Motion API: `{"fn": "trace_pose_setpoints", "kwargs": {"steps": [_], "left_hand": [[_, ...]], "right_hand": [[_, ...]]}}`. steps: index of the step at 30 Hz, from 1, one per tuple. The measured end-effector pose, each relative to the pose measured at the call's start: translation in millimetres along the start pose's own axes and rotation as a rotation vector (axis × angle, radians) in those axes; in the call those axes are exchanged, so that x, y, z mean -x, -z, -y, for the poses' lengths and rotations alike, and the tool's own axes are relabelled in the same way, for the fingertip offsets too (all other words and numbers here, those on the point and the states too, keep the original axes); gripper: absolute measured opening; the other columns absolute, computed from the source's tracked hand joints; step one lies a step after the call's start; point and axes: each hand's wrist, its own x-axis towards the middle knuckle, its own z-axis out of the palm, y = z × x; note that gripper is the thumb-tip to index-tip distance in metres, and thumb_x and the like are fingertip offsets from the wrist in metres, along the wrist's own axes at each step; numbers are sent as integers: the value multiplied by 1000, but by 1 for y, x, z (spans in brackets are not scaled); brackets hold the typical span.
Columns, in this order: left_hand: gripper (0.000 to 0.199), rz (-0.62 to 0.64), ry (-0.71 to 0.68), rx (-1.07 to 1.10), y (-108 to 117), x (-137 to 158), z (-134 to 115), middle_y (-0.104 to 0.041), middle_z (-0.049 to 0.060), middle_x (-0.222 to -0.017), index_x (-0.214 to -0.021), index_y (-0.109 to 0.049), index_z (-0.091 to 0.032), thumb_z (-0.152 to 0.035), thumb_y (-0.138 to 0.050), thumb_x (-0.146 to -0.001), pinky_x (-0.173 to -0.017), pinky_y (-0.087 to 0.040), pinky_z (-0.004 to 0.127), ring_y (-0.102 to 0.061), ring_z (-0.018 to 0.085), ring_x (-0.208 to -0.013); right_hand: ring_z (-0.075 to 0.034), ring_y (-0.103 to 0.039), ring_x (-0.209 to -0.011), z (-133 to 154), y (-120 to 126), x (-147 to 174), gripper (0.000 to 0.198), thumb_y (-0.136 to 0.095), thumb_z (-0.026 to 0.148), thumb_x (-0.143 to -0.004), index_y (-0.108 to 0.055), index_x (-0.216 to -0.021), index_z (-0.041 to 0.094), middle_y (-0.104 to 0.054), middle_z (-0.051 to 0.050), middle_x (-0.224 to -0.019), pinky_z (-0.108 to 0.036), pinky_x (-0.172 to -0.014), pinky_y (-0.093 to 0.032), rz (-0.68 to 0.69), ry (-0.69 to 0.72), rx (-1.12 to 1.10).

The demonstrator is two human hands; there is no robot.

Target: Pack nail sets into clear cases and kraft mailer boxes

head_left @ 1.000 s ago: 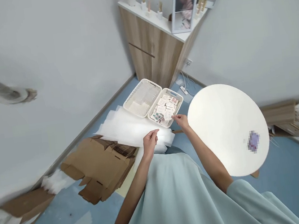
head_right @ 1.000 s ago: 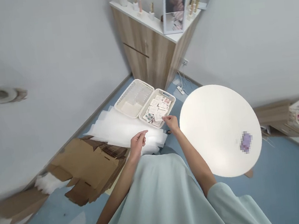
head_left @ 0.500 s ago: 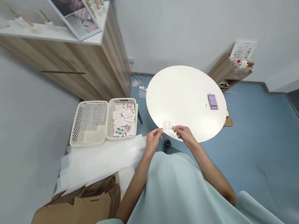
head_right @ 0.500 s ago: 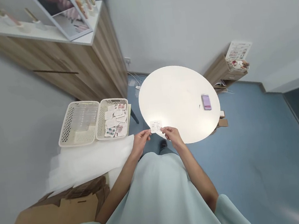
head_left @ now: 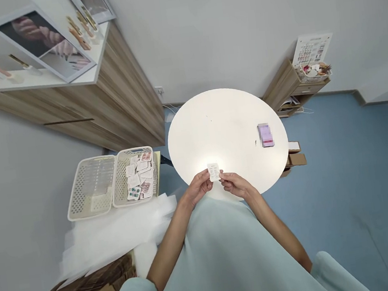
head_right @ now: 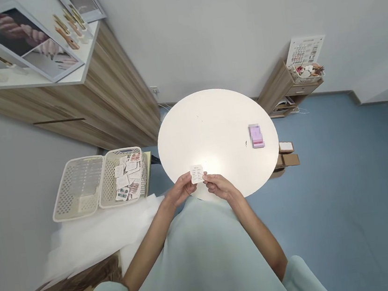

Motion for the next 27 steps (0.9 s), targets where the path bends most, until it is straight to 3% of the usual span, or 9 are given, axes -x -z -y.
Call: {"fn": "trace_pose_setpoints", "kwargs": {"steps": [3, 6, 11, 16, 18, 22, 27], "left_hand": [[62, -87, 11, -52, -7, -15, 1, -78, 17, -114, -125, -78, -14, -56, -84, -80, -56, -37, 25, -45, 7, -58], [65, -264, 6, -132, -16, -25, 1, -77, 17, -122, -132, -74, -14, -51, -87, -79, -57, -38, 25, -46, 7, -59], [69, -514, 4, -227, -33, -33, 9, -71, 20, -138, -133, -71, -17, -50, -91, -75, -58, -44, 27, -47, 6, -57], [75, -640, -9, -280, -37, -30, 18, -70, 21, -139, -133, -71, -17, -53, -93, -70, -58, -47, 28, -51, 5, -54], [75, -670, -34, -277, -33, -25, 19, -73, 18, -132, -132, -71, -17, -57, -91, -72, -57, -47, 28, -51, 5, -53], [73, -730, -100, -253, -19, -14, 18, -79, 8, -97, -122, -73, -15, -60, -93, -67, -50, -39, 24, -43, 4, -49], [69, -656, -99, -204, -10, -9, 14, -71, 0, -78, -115, -75, -15, -54, -97, -63, -45, -26, 22, -36, 2, -45]], "right_hand": [[-8, -36, -55, 9, 15, -5, 44, -90, 58, -70, -70, -72, 18, -57, 2, -68, -27, -52, -28, -142, 54, 124], [-11, -44, -58, 18, 21, -6, 39, -87, 57, -72, -78, -80, 19, -66, -1, -74, -29, -55, -35, -296, 149, 265], [-14, -50, -60, 22, 17, 1, 33, -78, 55, -80, -80, -81, 22, -74, -3, -80, -32, -62, -44, -297, 234, 510], [-15, -52, -61, 10, 13, 1, 26, -69, 49, -87, -75, -79, 24, -76, -2, -85, -32, -64, -46, -389, 318, 696], [-15, -52, -61, 6, 16, -2, 23, -69, 46, -85, -74, -78, 24, -73, -1, -79, -31, -64, -46, -423, 321, 685], [-15, -51, -58, 3, 25, -10, 26, -72, 49, -81, -74, -79, 23, -63, 1, -67, -30, -59, -45, -384, 240, 510], [-12, -49, -56, 7, 29, -9, 30, -78, 50, -76, -73, -76, 21, -62, 1, -69, -29, -57, -41, -291, 191, 347]]}}
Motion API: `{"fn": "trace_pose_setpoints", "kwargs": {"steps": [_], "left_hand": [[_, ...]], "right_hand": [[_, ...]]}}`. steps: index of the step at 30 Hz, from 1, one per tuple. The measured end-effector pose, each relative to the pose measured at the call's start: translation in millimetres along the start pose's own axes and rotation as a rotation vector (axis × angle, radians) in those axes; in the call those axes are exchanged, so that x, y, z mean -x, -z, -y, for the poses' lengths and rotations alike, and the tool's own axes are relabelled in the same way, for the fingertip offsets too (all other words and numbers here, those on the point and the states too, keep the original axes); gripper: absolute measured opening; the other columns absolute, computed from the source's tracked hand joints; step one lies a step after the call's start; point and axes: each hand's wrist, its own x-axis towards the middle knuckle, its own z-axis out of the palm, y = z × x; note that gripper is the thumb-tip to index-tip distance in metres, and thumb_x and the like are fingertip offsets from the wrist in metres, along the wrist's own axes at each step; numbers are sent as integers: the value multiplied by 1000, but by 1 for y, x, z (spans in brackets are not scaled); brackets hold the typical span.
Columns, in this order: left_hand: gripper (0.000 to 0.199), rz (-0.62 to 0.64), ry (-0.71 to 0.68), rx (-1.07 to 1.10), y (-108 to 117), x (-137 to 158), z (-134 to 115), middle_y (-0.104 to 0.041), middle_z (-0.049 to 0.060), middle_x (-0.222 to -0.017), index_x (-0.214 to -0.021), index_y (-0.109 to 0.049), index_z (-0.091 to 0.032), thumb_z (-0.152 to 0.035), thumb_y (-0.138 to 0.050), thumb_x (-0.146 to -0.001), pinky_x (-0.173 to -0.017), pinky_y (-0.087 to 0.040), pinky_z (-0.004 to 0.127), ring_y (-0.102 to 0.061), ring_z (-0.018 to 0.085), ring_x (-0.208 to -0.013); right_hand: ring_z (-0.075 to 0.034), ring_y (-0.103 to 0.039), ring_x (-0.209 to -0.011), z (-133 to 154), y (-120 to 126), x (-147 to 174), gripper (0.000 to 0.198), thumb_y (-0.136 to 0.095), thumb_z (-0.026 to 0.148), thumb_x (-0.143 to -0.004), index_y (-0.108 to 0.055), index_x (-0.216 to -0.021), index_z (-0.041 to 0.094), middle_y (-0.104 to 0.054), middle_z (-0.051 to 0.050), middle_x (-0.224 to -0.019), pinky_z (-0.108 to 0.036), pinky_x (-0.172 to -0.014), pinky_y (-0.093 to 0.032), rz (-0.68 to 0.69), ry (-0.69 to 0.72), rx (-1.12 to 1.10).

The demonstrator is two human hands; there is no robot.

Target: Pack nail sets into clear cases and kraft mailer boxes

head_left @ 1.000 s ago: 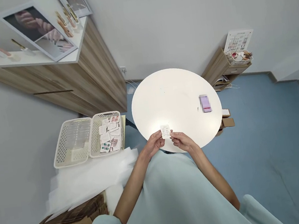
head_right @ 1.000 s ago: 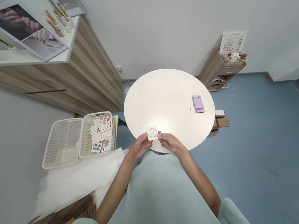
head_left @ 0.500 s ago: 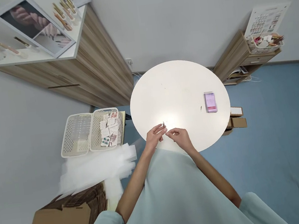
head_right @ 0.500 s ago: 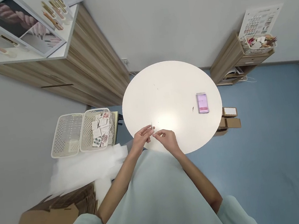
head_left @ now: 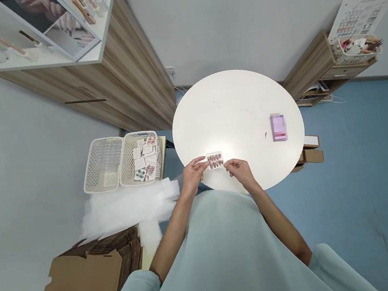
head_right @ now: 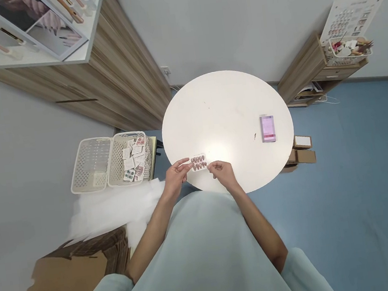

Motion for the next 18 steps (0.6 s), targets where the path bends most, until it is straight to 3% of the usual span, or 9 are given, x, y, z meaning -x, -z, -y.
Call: {"fn": "trace_pose_setpoints", "kwargs": {"steps": [3, 6, 8, 11, 14, 18], "left_hand": [[71, 119, 37, 108, 3, 1, -3, -63, -4, -69, -120, -73, -14, -50, -98, -64, -45, -21, 21, -31, 1, -44], [75, 300, 99, 237, 4, 5, -6, -56, -8, -62, -128, -70, -14, -47, -99, -67, -46, -21, 20, -27, 1, -44], [74, 427, 125, 283, 1, 9, -8, -63, -4, -67, -128, -71, -15, -50, -98, -68, -46, -22, 19, -25, 1, -45], [72, 565, 130, 289, -4, 14, -9, -78, 11, -93, -127, -72, -14, -56, -94, -71, -44, -22, 21, -23, 0, -45], [71, 531, 106, 242, -8, 16, -8, -78, 21, -118, -134, -69, -14, -52, -91, -77, -44, -23, 22, -25, -1, -44], [71, 331, 77, 113, -10, 14, -4, -74, 22, -133, -139, -67, -15, -46, -89, -79, -44, -27, 23, -30, 0, -45]], "right_hand": [[-11, -46, -56, 3, 4, 5, 31, -81, 50, -75, -72, -75, 20, -59, 1, -67, -28, -55, -34, 70, -28, -88], [-9, -41, -57, 2, 7, 8, 33, -82, 50, -77, -69, -72, 20, -54, 2, -68, -27, -54, -29, 224, -60, -197], [-9, -37, -57, 1, 6, 9, 36, -83, 50, -77, -65, -69, 19, -51, 2, -69, -27, -54, -27, 324, -96, -262], [-9, -34, -57, -2, 5, 10, 42, -85, 53, -75, -61, -66, 20, -51, 2, -69, -27, -53, -26, 392, -140, -296], [-9, -36, -56, -4, 4, 11, 43, -84, 56, -76, -63, -66, 20, -52, 2, -66, -28, -54, -28, 350, -126, -219], [-12, -48, -58, -3, 5, 14, 35, -82, 54, -77, -73, -76, 20, -61, 0, -68, -30, -59, -39, 80, -31, 19]]}}
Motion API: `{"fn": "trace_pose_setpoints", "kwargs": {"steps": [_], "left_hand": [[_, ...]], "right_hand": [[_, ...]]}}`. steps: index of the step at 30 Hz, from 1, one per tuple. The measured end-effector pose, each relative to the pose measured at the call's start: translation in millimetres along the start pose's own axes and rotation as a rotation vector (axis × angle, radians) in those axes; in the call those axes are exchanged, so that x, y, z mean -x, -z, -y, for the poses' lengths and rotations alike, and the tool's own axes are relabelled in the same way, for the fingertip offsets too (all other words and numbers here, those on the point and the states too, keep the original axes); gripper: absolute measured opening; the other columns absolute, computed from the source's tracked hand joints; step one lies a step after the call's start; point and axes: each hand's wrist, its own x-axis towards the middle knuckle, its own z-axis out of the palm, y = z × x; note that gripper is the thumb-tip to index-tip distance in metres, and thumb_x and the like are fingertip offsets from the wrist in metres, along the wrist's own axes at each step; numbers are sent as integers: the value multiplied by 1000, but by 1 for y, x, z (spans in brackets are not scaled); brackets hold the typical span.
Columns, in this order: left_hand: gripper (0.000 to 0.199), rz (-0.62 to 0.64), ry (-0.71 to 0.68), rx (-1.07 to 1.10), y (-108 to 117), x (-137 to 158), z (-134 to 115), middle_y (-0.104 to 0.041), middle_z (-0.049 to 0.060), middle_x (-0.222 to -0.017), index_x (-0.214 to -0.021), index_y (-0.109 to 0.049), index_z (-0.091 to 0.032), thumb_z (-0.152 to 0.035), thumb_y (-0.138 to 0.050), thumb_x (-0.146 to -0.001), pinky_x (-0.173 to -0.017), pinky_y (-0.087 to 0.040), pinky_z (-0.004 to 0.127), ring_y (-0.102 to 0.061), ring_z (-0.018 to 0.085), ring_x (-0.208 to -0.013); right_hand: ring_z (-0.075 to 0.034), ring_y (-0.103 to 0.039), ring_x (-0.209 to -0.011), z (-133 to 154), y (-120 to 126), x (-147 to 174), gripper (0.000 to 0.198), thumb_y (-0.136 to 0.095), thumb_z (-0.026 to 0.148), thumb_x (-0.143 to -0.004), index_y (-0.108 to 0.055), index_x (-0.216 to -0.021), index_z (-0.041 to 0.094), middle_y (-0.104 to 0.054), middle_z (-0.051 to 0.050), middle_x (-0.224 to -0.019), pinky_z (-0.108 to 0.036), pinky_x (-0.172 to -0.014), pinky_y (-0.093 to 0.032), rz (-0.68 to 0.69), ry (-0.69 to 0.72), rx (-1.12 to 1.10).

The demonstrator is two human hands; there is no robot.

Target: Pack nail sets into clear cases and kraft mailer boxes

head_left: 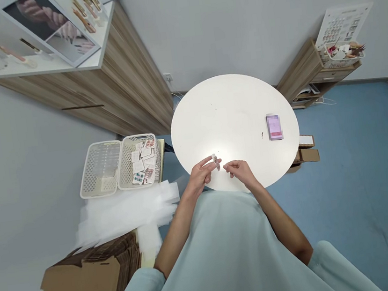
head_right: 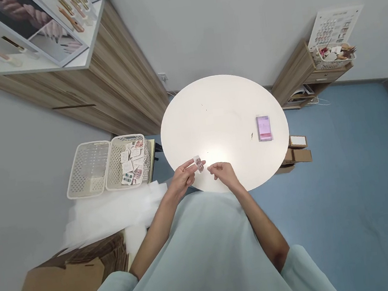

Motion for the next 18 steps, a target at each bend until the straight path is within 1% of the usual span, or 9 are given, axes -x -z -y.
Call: {"fn": "trace_pose_setpoints", "kwargs": {"steps": [2, 5, 8, 11, 13, 15, 17, 18], "left_hand": [[73, -105, -6, -70, 1, -2, 2, -73, 21, -134, -138, -67, -16, -47, -91, -77, -44, -30, 24, -33, 1, -46], [80, -216, -16, -141, 1, -5, 4, -74, 20, -134, -140, -66, -15, -48, -94, -72, -44, -34, 23, -41, 3, -50], [89, -265, -17, -165, -2, -8, 7, -73, 21, -134, -144, -63, -15, -49, -97, -69, -44, -36, 23, -46, 4, -52], [93, -297, -13, -186, -5, -8, 8, -72, 22, -136, -147, -61, -15, -49, -97, -68, -44, -38, 24, -47, 4, -51], [94, -302, -16, -199, -5, -7, 8, -70, 23, -138, -148, -61, -16, -48, -98, -67, -44, -39, 24, -46, 3, -50], [91, -294, -35, -210, -4, -6, 6, -70, 23, -139, -147, -62, -16, -49, -96, -69, -45, -40, 25, -44, 2, -48], [85, -298, -66, -213, -1, -3, 4, -73, 21, -134, -144, -66, -16, -52, -93, -72, -45, -41, 25, -41, 2, -46], [81, -303, -79, -214, 0, -2, 2, -76, 19, -129, -140, -68, -16, -53, -92, -72, -45, -40, 25, -40, 2, -45]], "right_hand": [[-14, -54, -60, 3, -2, 5, 34, -79, 54, -80, -76, -82, 20, -65, -1, -72, -31, -64, -46, -74, 56, 76], [-17, -57, -63, 10, -10, 15, 30, -75, 52, -84, -77, -86, 22, -69, -2, -75, -33, -65, -49, -77, 154, 181], [-18, -60, -67, 16, -22, 21, 22, -71, 46, -88, -74, -83, 25, -74, -2, -83, -33, -68, -49, -139, 276, 353], [-18, -61, -66, 17, -32, 21, 19, -65, 39, -90, -70, -78, 25, -74, -2, -83, -33, -71, -50, -213, 350, 496], [-17, -61, -65, 15, -34, 19, 17, -63, 36, -89, -68, -78, 25, -74, -2, -83, -34, -72, -50, -258, 371, 536], [-18, -61, -66, 15, -31, 15, 13, -62, 34, -87, -68, -79, 25, -74, -2, -83, -34, -73, -51, -311, 370, 519], [-18, -61, -67, 14, -23, 12, 13, -64, 36, -84, -69, -80, 25, -73, -2, -82, -34, -72, -51, -338, 321, 432], [-18, -60, -66, 14, -18, 10, 14, -66, 37, -83, -70, -80, 24, -72, -2, -79, -33, -70, -51, -324, 277, 365]]}}
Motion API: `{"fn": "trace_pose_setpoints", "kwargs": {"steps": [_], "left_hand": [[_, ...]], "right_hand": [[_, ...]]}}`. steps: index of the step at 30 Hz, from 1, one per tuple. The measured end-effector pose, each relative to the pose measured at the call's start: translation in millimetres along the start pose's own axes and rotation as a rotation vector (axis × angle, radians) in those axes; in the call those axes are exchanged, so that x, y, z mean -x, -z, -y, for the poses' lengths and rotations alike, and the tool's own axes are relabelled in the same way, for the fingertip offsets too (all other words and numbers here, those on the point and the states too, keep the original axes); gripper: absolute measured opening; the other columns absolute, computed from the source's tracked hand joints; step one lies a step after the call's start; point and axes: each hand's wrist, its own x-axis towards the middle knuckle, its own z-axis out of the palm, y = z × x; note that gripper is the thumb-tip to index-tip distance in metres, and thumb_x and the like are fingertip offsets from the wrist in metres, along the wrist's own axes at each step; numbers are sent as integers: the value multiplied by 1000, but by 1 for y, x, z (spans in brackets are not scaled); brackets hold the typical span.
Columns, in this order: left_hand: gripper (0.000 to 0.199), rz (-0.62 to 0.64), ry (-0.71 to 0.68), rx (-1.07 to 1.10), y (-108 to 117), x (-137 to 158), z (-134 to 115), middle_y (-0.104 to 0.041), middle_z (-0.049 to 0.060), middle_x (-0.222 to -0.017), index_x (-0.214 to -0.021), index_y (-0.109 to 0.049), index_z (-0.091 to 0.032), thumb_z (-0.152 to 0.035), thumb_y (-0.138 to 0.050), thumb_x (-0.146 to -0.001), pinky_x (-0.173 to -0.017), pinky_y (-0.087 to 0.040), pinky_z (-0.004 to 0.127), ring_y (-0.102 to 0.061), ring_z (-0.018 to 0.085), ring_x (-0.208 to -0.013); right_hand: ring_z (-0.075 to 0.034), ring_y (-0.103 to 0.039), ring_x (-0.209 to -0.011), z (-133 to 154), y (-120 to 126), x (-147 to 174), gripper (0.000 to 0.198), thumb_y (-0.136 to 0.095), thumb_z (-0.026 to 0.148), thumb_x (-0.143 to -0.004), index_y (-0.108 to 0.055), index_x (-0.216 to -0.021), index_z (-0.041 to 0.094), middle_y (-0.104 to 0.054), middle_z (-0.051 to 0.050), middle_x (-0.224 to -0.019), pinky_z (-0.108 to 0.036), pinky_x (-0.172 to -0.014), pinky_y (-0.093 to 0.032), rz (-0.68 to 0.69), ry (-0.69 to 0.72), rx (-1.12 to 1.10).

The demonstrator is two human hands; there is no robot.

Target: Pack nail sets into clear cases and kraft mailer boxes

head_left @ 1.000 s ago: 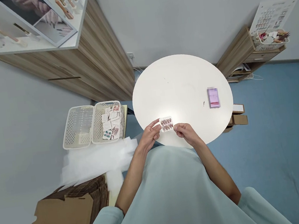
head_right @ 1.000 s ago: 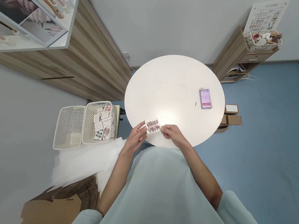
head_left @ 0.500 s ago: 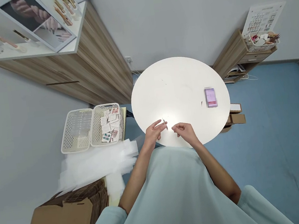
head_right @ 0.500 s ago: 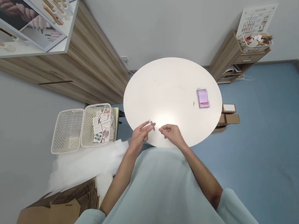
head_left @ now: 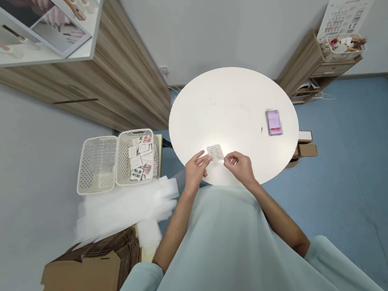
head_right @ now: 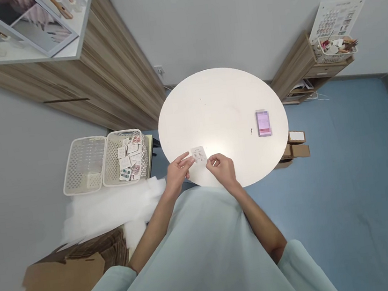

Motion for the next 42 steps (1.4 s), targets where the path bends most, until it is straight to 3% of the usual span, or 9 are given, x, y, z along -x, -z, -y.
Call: {"fn": "trace_pose_setpoints", "kwargs": {"steps": [3, 8, 14, 20, 26, 30, 35, 39, 42], "left_hand": [[74, -15, -2, 0, 4, 2, -6, -81, 15, -112, -129, -75, -15, -53, -93, -68, -44, -35, 24, -40, 4, -47], [73, 39, 39, 0, 7, 3, -16, -81, 15, -105, -126, -77, -14, -49, -94, -65, -44, -29, 24, -36, 4, -48], [85, 326, 65, 141, 10, 7, -22, -79, 14, -114, -142, -68, -18, -43, -95, -66, -48, -29, 23, -38, 2, -50], [85, 526, 97, 188, 1, 13, -24, -81, 16, -105, -146, -64, -15, -48, -89, -71, -48, -33, 24, -40, 4, -46], [81, 333, 45, 122, -7, 9, -14, -75, 22, -129, -147, -61, -16, -45, -89, -76, -48, -37, 25, -41, 3, -46], [83, 169, 41, 68, -11, 8, -8, -73, 23, -134, -146, -61, -14, -43, -92, -74, -49, -42, 26, -42, 4, -47], [85, 82, 52, 4, -15, 11, -4, -72, 22, -135, -147, -62, -16, -41, -94, -72, -48, -44, 27, -45, 3, -47], [87, 73, 32, -5, -11, 13, -2, -69, 23, -140, -148, -62, -17, -42, -95, -72, -50, -47, 27, -50, 4, -48], [86, 55, 29, 17, -3, 14, -1, -69, 23, -141, -146, -64, -16, -45, -95, -71, -50, -48, 27, -50, 4, -47]], "right_hand": [[-17, -58, -59, -7, 10, -7, 20, -70, 43, -80, -70, -78, 23, -65, 0, -66, -32, -63, -49, 102, -136, -191], [-15, -54, -54, -18, 15, -10, 21, -73, 43, -77, -70, -76, 22, -56, 4, -57, -30, -60, -44, 150, -186, -310], [-11, -42, -52, -17, 23, -11, 30, -77, 49, -76, -68, -74, 21, -54, 3, -56, -27, -51, -27, 339, -272, -484], [-10, -42, -54, -11, 20, -10, 46, -82, 58, -73, -56, -62, 21, -52, 1, -65, -27, -50, -28, 514, -302, -549], [-13, -52, -57, -12, 18, -2, 31, -79, 52, -78, -73, -77, 21, -60, 1, -66, -28, -55, -38, 283, -245, -354], [-16, -59, -63, -1, 17, 9, 25, -75, 48, -84, -76, -85, 23, -69, -1, -74, -32, -65, -49, 205, -69, -180], [-17, -62, -66, 12, 5, 20, 17, -66, 39, -89, -71, -81, 25, -73, -2, -81, -33, -70, -50, 134, 112, 84], [-17, -62, -66, 8, 1, 18, 16, -62, 37, -89, -70, -81, 25, -73, -2, -83, -33, -72, -50, 62, 123, 142], [-17, -60, -63, 0, 8, 8, 19, -66, 42, -84, -72, -82, 24, -70, -2, -75, -33, -68, -49, 79, -14, -31]]}}
